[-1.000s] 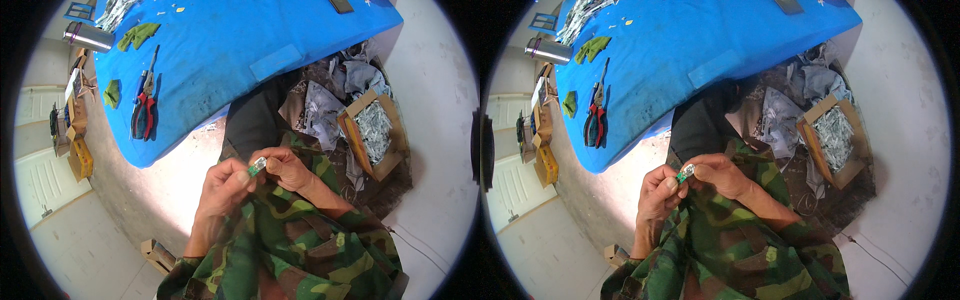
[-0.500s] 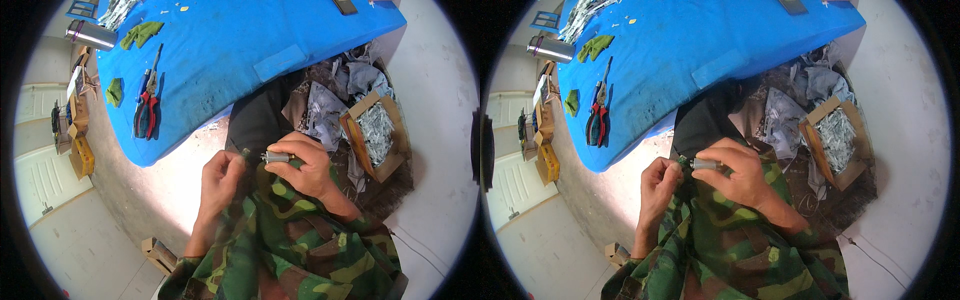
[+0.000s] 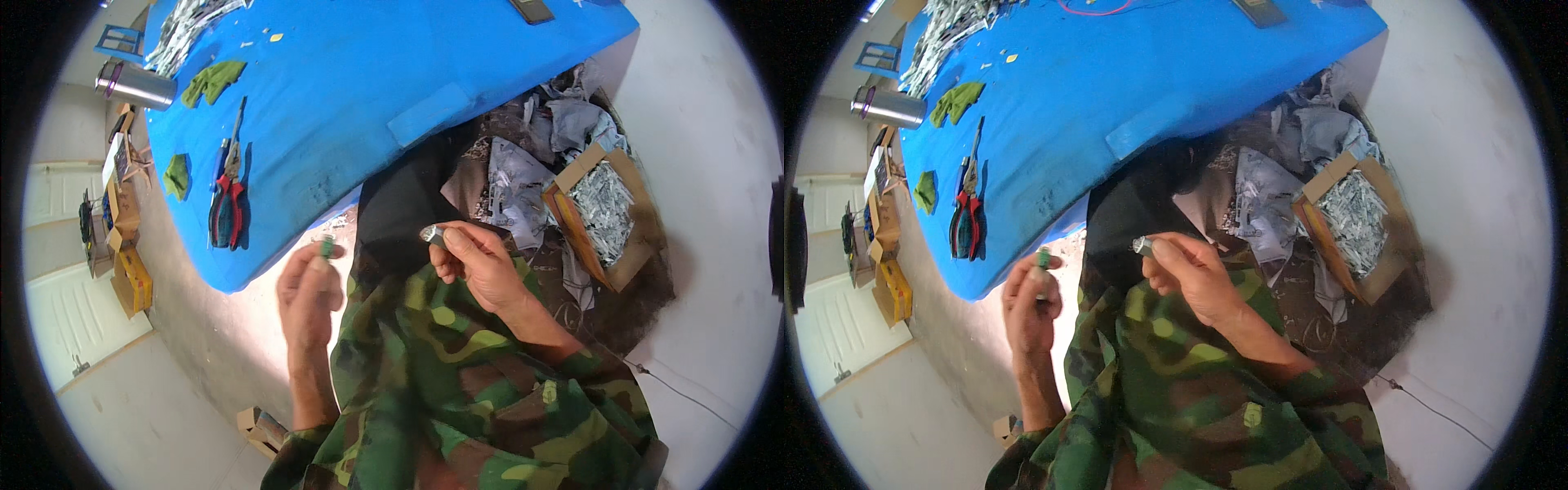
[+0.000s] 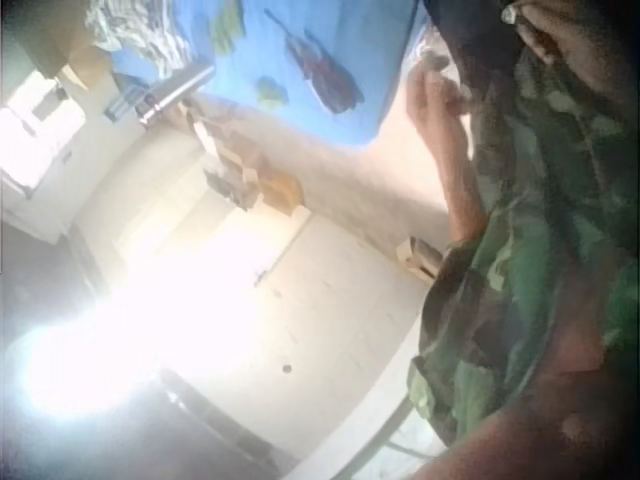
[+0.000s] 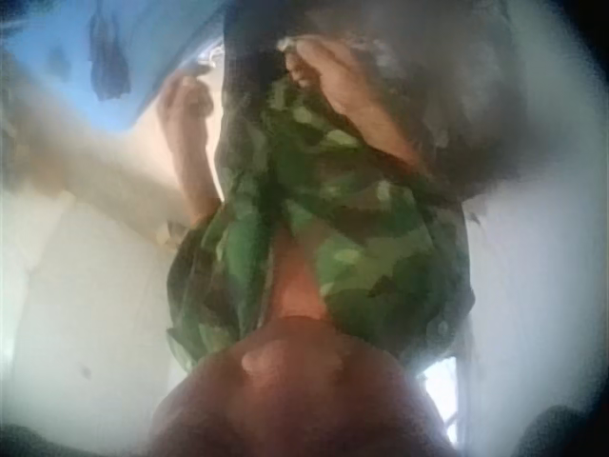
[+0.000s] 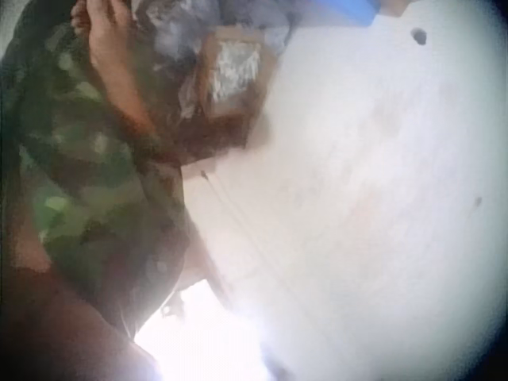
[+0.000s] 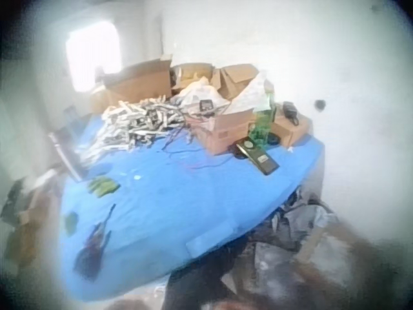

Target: The person picks up and disassembles small electronic components on a blue workbench, using a screwdriver to remove internal parts and pliers to pull pieces apart.

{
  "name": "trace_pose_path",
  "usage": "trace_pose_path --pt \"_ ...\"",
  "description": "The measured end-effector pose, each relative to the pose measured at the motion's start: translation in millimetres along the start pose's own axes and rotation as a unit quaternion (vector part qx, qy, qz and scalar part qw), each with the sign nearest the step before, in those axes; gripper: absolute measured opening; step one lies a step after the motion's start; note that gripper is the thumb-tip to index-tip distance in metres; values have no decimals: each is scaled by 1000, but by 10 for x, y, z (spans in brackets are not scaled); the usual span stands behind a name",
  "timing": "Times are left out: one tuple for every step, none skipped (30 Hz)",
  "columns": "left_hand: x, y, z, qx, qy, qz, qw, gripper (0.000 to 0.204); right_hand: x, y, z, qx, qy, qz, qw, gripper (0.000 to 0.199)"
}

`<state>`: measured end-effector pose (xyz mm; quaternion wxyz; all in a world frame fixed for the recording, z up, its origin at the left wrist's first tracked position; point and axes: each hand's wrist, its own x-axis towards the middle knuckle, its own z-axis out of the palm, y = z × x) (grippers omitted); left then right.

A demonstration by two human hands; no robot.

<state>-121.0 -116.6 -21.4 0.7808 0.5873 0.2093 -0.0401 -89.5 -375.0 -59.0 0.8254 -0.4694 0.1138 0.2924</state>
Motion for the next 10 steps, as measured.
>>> trace_pose_path --pt "67 14 -75 -13 -5 31 999 25 -5 2 -20 17 4 -2 1000 33" --pt "117 53 -122 -13 15 59 998 27 -8 5 -39 33 8 -5 999 33" --pt "144 90 -168 -15 39 88 995 30 -3 3 -57 48 9 -5 999 34" --pt "191 180 -177 -26 60 90 994 33 -9 -2 -86 65 14 6 998 37" --pt "255 225 -197 -42 75 113 990 34 -17 -19 -111 78 17 10 997 37" --pt "304 295 -217 -47 69 130 988 34 -16 -36 -137 91 18 16 996 38" --pt "364 362 -231 -51 61 147 986 35 -24 -49 -166 105 19 19 994 38" --pt "441 396 -244 -41 57 159 985 38 -43 -61 -200 114 26 22 993 41" --pt "507 441 -258 -29 55 173 983 40 -54 -71 -228 127 28 26 991 41" --pt "579 491 -234 -38 68 173 982 42 -70 -81 -266 140 29 30 989 41"
